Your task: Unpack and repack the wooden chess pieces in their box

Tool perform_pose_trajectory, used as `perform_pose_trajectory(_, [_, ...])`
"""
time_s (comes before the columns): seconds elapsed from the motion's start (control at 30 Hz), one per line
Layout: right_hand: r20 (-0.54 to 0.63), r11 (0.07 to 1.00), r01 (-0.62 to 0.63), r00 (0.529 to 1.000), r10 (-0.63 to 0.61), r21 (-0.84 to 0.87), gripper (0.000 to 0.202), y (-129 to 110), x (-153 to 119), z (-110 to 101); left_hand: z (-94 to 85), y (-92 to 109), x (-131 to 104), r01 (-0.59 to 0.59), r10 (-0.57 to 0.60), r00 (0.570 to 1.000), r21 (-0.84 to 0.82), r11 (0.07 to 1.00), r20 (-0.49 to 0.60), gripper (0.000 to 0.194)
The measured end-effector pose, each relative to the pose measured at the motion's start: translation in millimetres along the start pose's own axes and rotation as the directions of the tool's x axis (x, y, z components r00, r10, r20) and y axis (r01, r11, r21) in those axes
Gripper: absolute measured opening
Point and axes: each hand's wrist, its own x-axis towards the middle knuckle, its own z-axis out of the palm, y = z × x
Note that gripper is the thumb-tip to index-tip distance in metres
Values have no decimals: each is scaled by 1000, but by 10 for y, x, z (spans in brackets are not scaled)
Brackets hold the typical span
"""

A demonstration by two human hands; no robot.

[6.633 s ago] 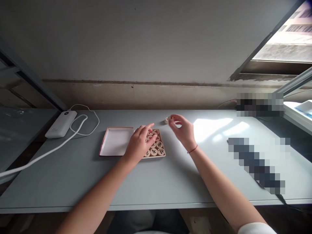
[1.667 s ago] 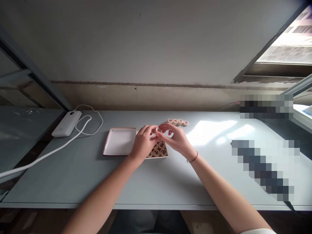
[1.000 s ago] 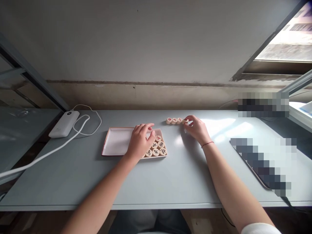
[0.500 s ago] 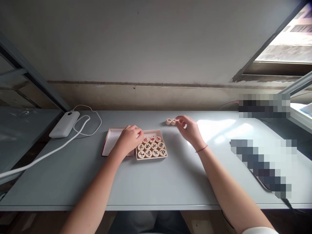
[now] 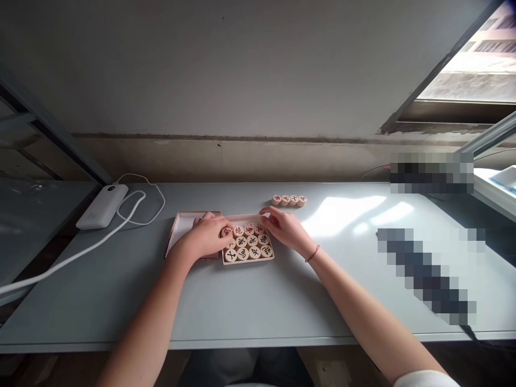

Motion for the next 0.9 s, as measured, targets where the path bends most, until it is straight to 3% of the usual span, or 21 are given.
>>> perform_pose_trajectory(0.13, [-98, 1000, 16, 995, -14, 26, 21, -18, -5, 9, -85, -29, -3, 1, -3, 1000, -59, 998, -25, 25])
perform_pose_trajectory(0.23, [-186, 990, 112, 978, -94, 89, 19, -119, -41, 5, -98, 57, 20, -59, 24, 985, -204, 977, -169, 22])
perform_pose_trajectory(0.3, [-153, 965, 170, 978, -140, 199, 20, -217, -75, 6, -56, 155, 39, -121, 24, 964, -355, 927, -265, 23])
perform_pose_trajectory(0.4, [-110, 915, 178, 983, -148, 362, 20, -329, -102, 11, 57, 288, 62, -165, 14, 966, -573, 803, -259, 30])
perform_pose_trajectory(0.53, [-164, 888, 93, 986, -20, 451, 24, -240, -45, -25, 172, 315, 104, -173, -73, 948, -697, 696, -309, 31])
perform_pose_trajectory(0.63, [-219, 928, -77, 962, 165, 365, 24, 1, 29, -87, 173, 233, 146, -198, -157, 903, -713, 673, -399, 28])
perform_pose_trajectory(0.73, [-206, 965, -218, 948, 244, 144, 19, 233, 79, -128, 136, 149, 171, -195, -196, 887, -725, 661, -418, 30])
perform_pose_trajectory(0.83, [-248, 980, -197, 952, 181, -40, 19, 274, 82, -129, 122, 130, 168, -184, -195, 883, -699, 691, -426, 36])
perform_pose_trajectory(0.9, [-307, 994, -101, 948, 82, -46, 22, 153, 50, -112, 145, 165, 151, -197, -145, 863, -584, 787, -485, 34])
